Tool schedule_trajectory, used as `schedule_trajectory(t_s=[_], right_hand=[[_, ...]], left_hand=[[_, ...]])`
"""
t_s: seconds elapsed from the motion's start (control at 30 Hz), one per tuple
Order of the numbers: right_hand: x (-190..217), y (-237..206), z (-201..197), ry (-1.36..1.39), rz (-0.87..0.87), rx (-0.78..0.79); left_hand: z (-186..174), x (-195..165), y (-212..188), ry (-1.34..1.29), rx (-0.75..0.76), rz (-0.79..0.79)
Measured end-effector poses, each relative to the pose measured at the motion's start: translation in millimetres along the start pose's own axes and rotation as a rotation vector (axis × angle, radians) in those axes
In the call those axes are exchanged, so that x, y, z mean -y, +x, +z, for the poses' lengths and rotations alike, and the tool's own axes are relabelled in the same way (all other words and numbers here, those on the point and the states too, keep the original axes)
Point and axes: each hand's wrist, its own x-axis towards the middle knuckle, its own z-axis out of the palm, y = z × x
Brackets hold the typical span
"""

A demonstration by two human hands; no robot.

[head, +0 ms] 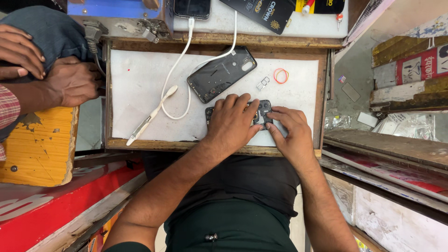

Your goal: The person disassembles a smartphone, removes the battery and camera module, and reassembles the device. They handle the phone, battery, and camera components, then place the phone back on the workbench.

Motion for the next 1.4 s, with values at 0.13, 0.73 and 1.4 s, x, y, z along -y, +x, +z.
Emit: schedule_trajectory(t_s=[0.13, 0.73, 1.4], right_hand=[[4, 1, 4, -0.070, -0.029, -0.009], [17, -20, 21, 0.730, 0.388, 0.003], [2, -15, 27, 0.952, 0.268, 0.163]], left_hand=[[-1, -1, 11, -0.017, 0.122, -0.062], [-50, 19, 14, -0.808, 0.093, -0.163], [-37, 21, 19, -0.796, 0.091, -0.222]])
